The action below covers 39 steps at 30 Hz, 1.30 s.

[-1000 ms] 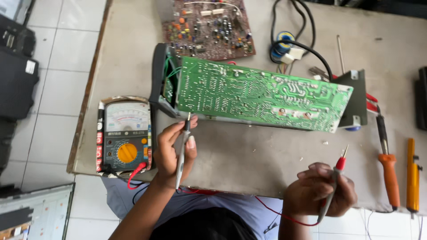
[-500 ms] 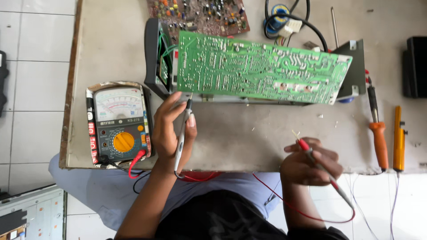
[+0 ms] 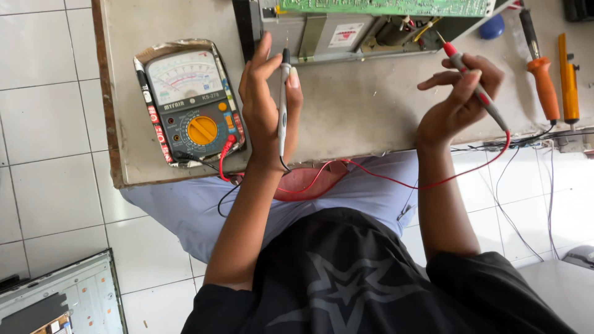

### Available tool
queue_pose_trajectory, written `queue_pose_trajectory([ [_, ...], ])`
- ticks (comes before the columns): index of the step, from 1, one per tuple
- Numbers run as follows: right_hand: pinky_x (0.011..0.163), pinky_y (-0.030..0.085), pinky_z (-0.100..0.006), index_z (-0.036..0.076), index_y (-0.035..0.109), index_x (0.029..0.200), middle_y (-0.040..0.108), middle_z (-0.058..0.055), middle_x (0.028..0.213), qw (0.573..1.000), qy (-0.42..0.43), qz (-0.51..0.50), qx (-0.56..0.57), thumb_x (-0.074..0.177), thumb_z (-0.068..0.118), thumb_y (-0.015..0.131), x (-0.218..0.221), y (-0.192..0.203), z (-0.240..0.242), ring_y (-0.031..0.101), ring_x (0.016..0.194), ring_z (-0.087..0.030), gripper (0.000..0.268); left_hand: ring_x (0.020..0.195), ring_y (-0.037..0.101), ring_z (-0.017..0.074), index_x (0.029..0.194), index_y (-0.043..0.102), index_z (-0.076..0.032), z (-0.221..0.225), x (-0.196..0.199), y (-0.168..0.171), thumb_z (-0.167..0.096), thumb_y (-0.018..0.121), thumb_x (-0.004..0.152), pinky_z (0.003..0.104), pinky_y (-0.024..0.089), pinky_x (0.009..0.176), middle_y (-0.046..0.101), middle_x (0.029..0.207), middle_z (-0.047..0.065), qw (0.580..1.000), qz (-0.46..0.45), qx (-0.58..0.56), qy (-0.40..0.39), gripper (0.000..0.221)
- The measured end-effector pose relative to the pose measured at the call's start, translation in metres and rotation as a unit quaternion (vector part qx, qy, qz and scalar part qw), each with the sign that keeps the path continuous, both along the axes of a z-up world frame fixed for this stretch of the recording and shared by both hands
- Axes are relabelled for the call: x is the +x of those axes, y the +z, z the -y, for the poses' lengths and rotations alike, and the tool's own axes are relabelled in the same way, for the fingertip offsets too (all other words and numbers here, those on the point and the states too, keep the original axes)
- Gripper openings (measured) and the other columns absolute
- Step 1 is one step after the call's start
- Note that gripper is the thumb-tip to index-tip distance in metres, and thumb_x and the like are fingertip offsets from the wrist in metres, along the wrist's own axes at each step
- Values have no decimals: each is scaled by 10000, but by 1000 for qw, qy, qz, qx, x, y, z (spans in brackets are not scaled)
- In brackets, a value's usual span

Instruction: The person uses two multimeter probes to test components on a circuit board and a power supply unit, holding the probes against various points and turning the circuit board over.

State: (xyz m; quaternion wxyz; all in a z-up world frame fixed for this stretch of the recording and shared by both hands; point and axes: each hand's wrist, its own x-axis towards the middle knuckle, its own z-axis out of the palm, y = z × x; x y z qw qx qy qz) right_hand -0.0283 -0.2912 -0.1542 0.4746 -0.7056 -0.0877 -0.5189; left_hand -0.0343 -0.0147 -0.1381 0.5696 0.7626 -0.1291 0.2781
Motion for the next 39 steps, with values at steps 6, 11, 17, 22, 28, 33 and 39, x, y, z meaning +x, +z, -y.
queue_pose_trajectory([
  [6, 562, 610, -393, -28, 603, 1271, 632, -295, 1170, 995, 53, -25, -83, 1197, 191, 571, -11, 10, -5, 766, 813, -405, 233, 1508, 561, 343, 1326, 562, -35, 1, -1, 3, -282, 509, 1161, 459, 442, 1282, 543, 1594, 187, 1000, -3, -15, 2, 301],
  [11, 658, 590, -353, -31, 638, 1362, 691, -296, 1290, 985, 77, -54, -144, 1176, 95, 645, -6, 12, -7, 801, 737, -371, 225, 1483, 574, 367, 1310, 559, -22, -1, 2, 3, -235, 516, 1158, 476, 444, 1267, 560, 1565, 198, 1000, 17, -5, 10, 266],
  [17, 583, 556, -346, -31, 610, 1265, 698, -351, 1162, 992, 55, -25, -111, 1152, 78, 570, -11, 10, -10, 720, 613, -352, 163, 1482, 565, 365, 1315, 552, -37, -2, 1, 0, -232, 531, 1152, 476, 432, 1274, 565, 1566, 195, 1000, 8, 2, 2, 255],
  [22, 535, 603, -434, -201, 555, 1143, 614, -315, 914, 989, 53, 121, -67, 1043, -77, 736, 13, 4, 14, 714, 531, -384, 241, 1498, 516, 361, 1392, 561, -134, 0, 6, -18, -312, 575, 1160, 569, 304, 1297, 530, 1636, 97, 1000, -14, 4, 18, 293],
  [28, 628, 593, -388, -220, 680, 1159, 596, -190, 764, 980, -24, 196, -41, 1085, 34, 711, 38, 17, 5, 688, 645, -281, 266, 1467, 525, 389, 1366, 576, -128, 3, 8, -16, -298, 591, 1148, 580, 315, 1276, 562, 1605, 115, 999, -9, 13, 35, 277],
  [33, 753, 564, -422, -164, 674, 1087, 672, -172, 628, 975, -34, 199, -90, 1118, 327, 612, 43, -1, 11, 616, 564, -260, 496, 1460, 532, 393, 1355, 578, -125, 3, 6, -13, -307, 573, 1151, 578, 312, 1279, 572, 1597, 115, 999, -12, 24, 37, 273],
  [39, 754, 642, -436, -118, 614, 1268, 651, -257, 1102, 988, 51, 137, -56, 1201, 284, 503, 45, -2, 6, 752, 922, -340, 423, 1475, 521, 391, 1354, 579, -121, 4, 3, -16, -338, 550, 1152, 577, 300, 1289, 566, 1605, 111, 999, -10, 20, 37, 298],
])
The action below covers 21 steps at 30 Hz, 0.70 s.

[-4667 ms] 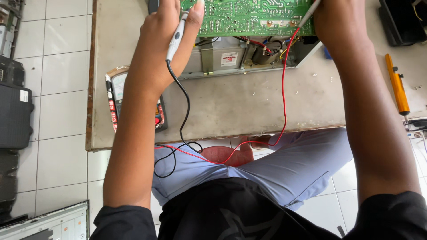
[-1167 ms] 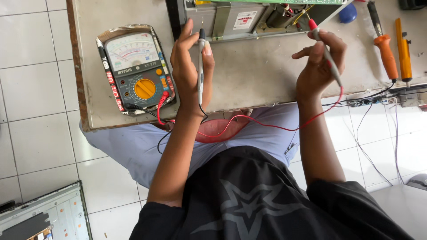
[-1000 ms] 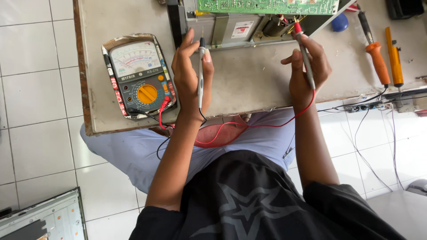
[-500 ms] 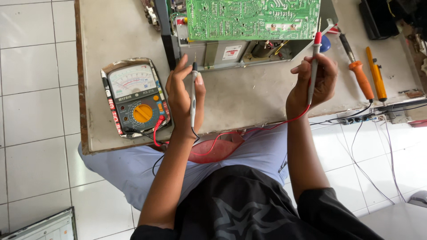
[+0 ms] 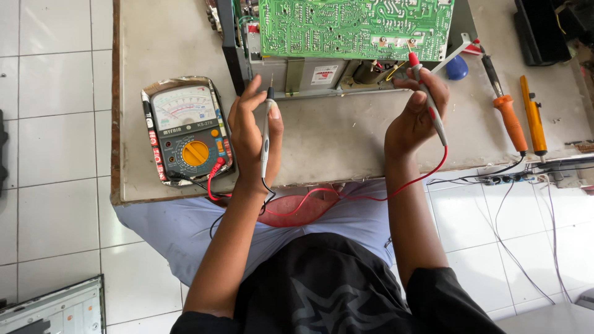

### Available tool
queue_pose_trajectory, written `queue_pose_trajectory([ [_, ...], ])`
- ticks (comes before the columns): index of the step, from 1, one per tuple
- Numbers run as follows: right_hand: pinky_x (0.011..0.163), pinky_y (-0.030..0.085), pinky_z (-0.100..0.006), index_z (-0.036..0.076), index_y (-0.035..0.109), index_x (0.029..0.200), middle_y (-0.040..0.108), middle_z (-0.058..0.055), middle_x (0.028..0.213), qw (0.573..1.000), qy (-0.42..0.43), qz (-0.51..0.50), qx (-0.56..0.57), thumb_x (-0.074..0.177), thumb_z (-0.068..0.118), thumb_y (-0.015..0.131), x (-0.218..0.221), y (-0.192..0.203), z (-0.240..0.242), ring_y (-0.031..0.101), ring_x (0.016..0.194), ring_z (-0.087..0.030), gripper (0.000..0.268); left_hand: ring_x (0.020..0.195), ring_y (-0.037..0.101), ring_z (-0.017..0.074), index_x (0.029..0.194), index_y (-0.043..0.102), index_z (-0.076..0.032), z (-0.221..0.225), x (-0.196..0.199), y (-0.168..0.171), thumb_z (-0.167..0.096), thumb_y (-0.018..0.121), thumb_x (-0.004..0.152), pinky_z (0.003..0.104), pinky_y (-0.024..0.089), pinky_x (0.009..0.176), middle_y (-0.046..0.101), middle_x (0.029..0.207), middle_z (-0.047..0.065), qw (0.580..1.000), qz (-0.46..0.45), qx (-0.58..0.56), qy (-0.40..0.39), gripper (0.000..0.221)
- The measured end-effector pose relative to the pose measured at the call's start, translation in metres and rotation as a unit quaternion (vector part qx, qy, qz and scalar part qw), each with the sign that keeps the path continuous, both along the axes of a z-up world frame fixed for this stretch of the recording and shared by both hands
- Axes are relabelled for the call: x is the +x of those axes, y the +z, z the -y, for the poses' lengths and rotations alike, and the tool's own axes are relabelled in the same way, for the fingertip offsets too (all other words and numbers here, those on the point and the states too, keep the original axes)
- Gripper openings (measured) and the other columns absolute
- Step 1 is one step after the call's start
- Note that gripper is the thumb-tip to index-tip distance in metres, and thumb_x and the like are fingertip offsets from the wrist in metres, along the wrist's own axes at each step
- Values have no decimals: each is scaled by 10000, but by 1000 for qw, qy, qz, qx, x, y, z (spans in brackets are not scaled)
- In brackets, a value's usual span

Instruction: The person uses two multimeter probes to test components on a circuit board and a power supply unit, holding the probes against various points and turning the circuit board over.

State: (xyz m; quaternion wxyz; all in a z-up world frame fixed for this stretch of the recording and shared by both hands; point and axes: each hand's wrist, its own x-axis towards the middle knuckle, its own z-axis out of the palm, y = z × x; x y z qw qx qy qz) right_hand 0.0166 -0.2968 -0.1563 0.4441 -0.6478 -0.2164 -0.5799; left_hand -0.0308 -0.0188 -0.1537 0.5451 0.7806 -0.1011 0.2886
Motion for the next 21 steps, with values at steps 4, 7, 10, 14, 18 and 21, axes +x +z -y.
queue_pose_trajectory([
  [4, 892, 540, -477, -96, 645, 1250, 742, -262, 1006, 998, -28, 0, -49, 1201, 300, 493, -4, 17, -9, 731, 956, -349, 427, 1470, 506, 426, 1364, 576, -119, 0, -2, 6, -304, 547, 1155, 602, 310, 1278, 567, 1601, 125, 1000, -2, 2, 3, 281],
  [7, 991, 485, -485, -98, 668, 1221, 761, -266, 1013, 997, -64, -6, -50, 1183, 299, 495, -3, 9, -4, 680, 974, -348, 435, 1470, 510, 412, 1359, 578, -119, 0, -2, 6, -312, 541, 1154, 594, 315, 1279, 573, 1595, 113, 1000, -1, 2, 1, 283],
  [10, 984, 488, -482, -98, 684, 1203, 757, -266, 1039, 997, -68, -2, -45, 1176, 293, 516, -1, 4, 2, 675, 977, -345, 427, 1472, 504, 412, 1365, 575, -126, -1, 0, 3, -309, 544, 1154, 591, 312, 1280, 562, 1608, 109, 1000, -2, 6, 1, 281],
  [14, 949, 523, -504, -121, 665, 1211, 727, -283, 1050, 998, -46, -14, -35, 1184, 261, 502, -5, 10, -3, 720, 982, -385, 416, 1470, 506, 404, 1358, 577, -128, -1, 0, 2, -324, 544, 1154, 590, 314, 1277, 566, 1606, 104, 1000, 0, 6, 4, 285],
  [18, 941, 528, -505, -148, 664, 1206, 718, -298, 1060, 998, -44, -16, -45, 1183, 242, 509, -4, 8, -2, 726, 967, -409, 421, 1420, 546, 417, 1334, 576, -108, -1, 0, 8, -332, 537, 1150, 586, 347, 1248, 594, 1546, 119, 1000, 24, 2, 9, 293],
  [21, 941, 531, -504, -146, 656, 1208, 715, -302, 1064, 998, -35, -20, -45, 1191, 248, 503, -5, 9, -4, 728, 972, -407, 423, 1317, 595, 373, 1301, 594, -87, -2, 6, 6, -286, 587, 1121, 535, 395, 1201, 604, 1439, 105, 997, 68, 9, 33, 268],
])
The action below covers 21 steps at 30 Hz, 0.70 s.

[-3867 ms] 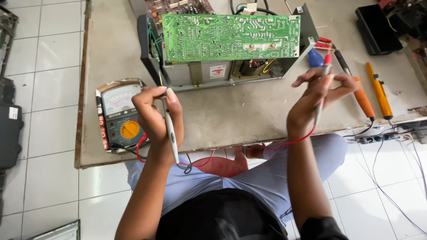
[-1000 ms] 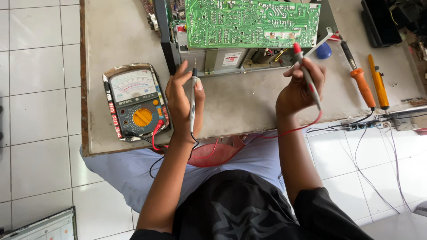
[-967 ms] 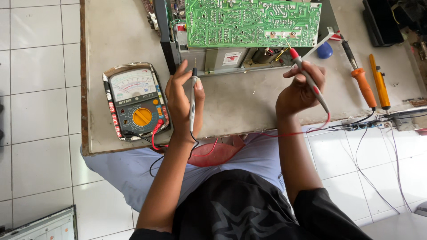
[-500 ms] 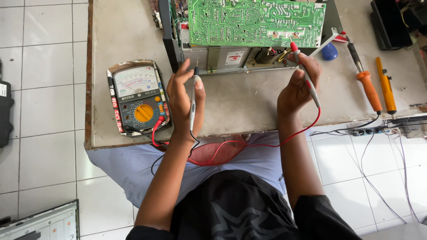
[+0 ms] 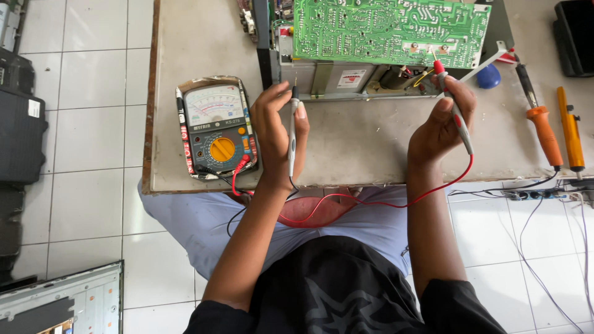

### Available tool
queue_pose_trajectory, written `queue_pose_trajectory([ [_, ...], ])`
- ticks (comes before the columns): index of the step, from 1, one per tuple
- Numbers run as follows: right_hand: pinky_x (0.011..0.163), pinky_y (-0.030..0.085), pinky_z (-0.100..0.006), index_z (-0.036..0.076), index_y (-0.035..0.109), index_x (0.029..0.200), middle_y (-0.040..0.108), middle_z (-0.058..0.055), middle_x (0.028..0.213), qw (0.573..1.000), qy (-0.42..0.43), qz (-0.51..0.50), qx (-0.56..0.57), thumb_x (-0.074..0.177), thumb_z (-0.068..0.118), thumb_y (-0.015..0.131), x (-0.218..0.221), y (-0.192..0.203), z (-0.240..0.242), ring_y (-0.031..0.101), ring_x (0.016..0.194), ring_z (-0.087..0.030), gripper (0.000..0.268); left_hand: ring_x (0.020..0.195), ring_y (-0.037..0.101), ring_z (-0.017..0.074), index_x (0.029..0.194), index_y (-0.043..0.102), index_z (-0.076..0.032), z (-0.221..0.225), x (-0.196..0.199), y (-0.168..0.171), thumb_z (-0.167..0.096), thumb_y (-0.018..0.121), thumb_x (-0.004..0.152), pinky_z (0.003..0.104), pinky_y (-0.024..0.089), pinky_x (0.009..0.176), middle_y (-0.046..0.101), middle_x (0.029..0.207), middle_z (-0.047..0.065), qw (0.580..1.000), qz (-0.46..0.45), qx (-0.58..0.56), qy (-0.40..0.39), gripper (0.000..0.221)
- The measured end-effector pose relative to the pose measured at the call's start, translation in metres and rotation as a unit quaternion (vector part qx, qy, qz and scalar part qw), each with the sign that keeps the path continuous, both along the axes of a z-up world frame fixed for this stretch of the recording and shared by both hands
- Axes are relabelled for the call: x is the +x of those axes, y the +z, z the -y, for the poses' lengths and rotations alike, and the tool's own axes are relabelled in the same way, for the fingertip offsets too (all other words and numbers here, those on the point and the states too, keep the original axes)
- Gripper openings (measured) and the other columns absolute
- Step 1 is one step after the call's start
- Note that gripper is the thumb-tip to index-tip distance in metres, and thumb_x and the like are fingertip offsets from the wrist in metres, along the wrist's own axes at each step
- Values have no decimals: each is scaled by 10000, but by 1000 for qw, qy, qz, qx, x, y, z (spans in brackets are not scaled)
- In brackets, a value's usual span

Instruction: The person uses two multimeter probes to test components on a circuit board and a power supply unit, holding the probes against various points and turning the circuit board over.

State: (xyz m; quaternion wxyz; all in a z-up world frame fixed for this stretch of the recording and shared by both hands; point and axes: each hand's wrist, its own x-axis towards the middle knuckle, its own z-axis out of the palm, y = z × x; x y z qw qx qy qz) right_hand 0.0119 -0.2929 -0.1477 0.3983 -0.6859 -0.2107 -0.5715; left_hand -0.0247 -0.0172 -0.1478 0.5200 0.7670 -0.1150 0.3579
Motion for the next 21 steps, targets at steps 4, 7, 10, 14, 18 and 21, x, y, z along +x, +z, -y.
queue_pose_trajectory([
  [4, 928, 535, -519, -137, 648, 1225, 675, -307, 1102, 1000, 7, -1, 6, 1202, 244, 507, -1, 1, -2, 728, 979, -418, 407, 1277, 541, 339, 1333, 612, -88, 3, 10, -3, -229, 678, 1080, 524, 424, 1183, 468, 1387, 69, 999, 17, 0, 43, 297],
  [7, 930, 543, -529, -146, 641, 1215, 672, -308, 1110, 1000, -10, -6, -2, 1202, 237, 501, -2, -2, 0, 739, 974, -439, 408, 1270, 540, 333, 1345, 598, -89, 1, 12, 1, -220, 664, 1092, 512, 428, 1170, 438, 1348, 62, 999, 11, -13, 49, 292],
  [10, 934, 527, -503, -154, 644, 1214, 697, -298, 1056, 1000, -11, 0, -11, 1209, 242, 491, -1, 0, -1, 734, 984, -419, 425, 1260, 532, 370, 1352, 578, -86, 1, 13, 8, -236, 637, 1114, 535, 440, 1135, 432, 1334, 95, 999, 18, -6, 37, 287],
  [14, 906, 612, -513, -65, 626, 1246, 638, -230, 1129, 999, 4, -27, 41, 1210, 301, 507, -8, 5, -14, 740, 991, -412, 387, 1265, 572, 356, 1297, 602, -41, 3, 6, 30, -250, 601, 1103, 479, 494, 1151, 476, 1316, 185, 999, -13, -10, 43, 285],
  [18, 931, 586, -505, -36, 633, 1250, 628, -177, 1171, 998, 2, -31, 55, 1211, 313, 521, -7, -2, -10, 741, 1012, -407, 368, 1242, 578, 343, 1271, 616, -32, 4, 6, 33, -209, 594, 1081, 471, 498, 1134, 488, 1296, 181, 999, -14, -13, 46, 261],
  [21, 929, 591, -518, -39, 626, 1254, 618, -178, 1176, 998, 4, -30, 54, 1214, 308, 520, -7, -3, -9, 745, 1012, -422, 364, 1215, 587, 339, 1259, 622, -34, 5, 7, 33, -175, 607, 1068, 463, 500, 1122, 504, 1284, 177, 998, -15, -4, 58, 238],
])
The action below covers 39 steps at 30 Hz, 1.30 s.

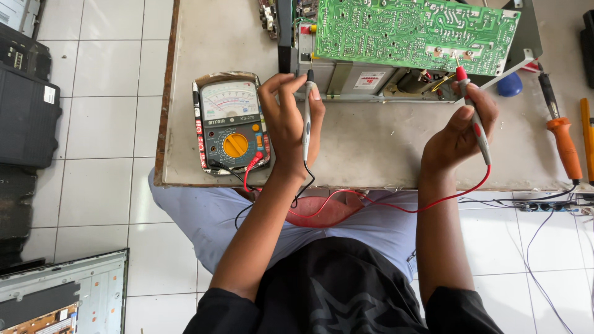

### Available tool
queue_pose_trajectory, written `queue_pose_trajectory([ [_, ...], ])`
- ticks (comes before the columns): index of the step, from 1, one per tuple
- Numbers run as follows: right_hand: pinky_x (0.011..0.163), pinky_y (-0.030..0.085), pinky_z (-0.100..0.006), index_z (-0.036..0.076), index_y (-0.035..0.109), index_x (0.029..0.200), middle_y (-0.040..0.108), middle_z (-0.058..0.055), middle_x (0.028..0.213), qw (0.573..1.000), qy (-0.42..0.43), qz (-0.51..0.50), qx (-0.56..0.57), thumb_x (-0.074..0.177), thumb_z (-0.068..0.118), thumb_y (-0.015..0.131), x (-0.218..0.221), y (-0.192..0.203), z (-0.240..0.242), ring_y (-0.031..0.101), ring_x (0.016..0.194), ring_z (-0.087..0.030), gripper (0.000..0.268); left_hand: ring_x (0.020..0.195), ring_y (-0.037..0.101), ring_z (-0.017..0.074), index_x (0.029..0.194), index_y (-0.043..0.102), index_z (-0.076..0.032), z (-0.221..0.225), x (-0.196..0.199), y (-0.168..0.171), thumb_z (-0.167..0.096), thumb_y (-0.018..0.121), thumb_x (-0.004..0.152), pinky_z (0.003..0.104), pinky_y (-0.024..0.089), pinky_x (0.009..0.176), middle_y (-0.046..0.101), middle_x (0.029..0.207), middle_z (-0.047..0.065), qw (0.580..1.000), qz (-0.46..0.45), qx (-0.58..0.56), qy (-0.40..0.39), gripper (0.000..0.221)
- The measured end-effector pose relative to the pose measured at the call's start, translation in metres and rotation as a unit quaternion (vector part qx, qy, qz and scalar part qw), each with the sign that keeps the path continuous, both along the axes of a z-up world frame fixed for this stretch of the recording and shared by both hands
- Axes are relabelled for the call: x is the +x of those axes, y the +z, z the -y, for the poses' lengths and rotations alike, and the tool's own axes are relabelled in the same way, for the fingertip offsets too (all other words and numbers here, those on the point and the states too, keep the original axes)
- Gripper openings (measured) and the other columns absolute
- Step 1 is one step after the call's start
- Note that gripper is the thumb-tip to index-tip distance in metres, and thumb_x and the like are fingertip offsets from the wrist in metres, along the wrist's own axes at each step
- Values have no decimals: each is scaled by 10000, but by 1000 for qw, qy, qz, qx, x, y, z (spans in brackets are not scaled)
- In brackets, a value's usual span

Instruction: The person uses two multimeter probes to test components on a circuit board and a power supply unit, holding the probes against various points and turning the circuit board over.

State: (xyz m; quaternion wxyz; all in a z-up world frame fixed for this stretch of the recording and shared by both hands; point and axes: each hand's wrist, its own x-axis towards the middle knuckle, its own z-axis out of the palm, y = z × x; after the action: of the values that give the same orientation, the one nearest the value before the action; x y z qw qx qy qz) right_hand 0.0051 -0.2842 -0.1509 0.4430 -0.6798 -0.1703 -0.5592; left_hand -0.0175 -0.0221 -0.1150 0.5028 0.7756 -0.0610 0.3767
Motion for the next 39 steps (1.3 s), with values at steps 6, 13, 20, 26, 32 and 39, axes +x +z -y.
queue_pose_trajectory([
  [6, 928, 564, -502, -51, 625, 1254, 647, -232, 1137, 1000, -4, 3, -12, 1216, 292, 509, -3, 9, -8, 730, 991, -407, 364, 1140, 629, 355, 1203, 620, -52, 7, 2, 4, -107, 676, 998, 497, 489, 1064, 583, 1231, 157, 995, 5, 67, 72, 220],
  [13, 941, 575, -537, -61, 612, 1251, 623, -226, 1170, 1000, -4, 1, -17, 1220, 285, 499, -2, 5, -3, 736, 995, -465, 365, 1124, 645, 326, 1146, 599, -48, 10, 4, 5, -105, 665, 1003, 490, 461, 983, 640, 1201, 139, 990, 19, 105, 93, 167],
  [20, 938, 571, -507, -45, 620, 1260, 648, -237, 1152, 1000, 1, 0, -6, 1214, 313, 509, -2, 8, -7, 731, 1010, -418, 378, 1077, 648, 310, 1109, 586, -52, 7, 3, 13, -85, 645, 990, 462, 435, 927, 648, 1182, 119, 989, 17, 114, 88, 137],
  [26, 923, 590, -501, -38, 628, 1251, 651, -224, 1125, 1000, -13, 6, 2, 1207, 299, 512, -1, 6, -4, 736, 1018, -389, 359, 1061, 651, 339, 1090, 592, -34, 8, 5, 13, -81, 636, 972, 478, 461, 934, 642, 1152, 144, 990, 23, 113, 77, 134],
  [32, 854, 554, -444, -127, 642, 1209, 706, -267, 1048, 999, -28, 3, -42, 1195, 266, 494, 1, 2, 7, 739, 954, -385, 421, 956, 645, 290, 1135, 604, -76, 7, 11, 3, -135, 616, 1030, 486, 464, 872, 546, 1109, 46, 989, 45, 117, 79, 121],
  [39, 675, 572, -384, -90, 607, 1181, 655, -259, 1049, 999, -20, 50, 8, 1191, 332, 462, -1, -1, 8, 713, 866, -349, 447, 1073, 619, 365, 1223, 610, -33, 9, -8, 15, -167, 603, 1071, 506, 478, 969, 540, 1176, 97, 995, 55, 74, 28, 203],
])
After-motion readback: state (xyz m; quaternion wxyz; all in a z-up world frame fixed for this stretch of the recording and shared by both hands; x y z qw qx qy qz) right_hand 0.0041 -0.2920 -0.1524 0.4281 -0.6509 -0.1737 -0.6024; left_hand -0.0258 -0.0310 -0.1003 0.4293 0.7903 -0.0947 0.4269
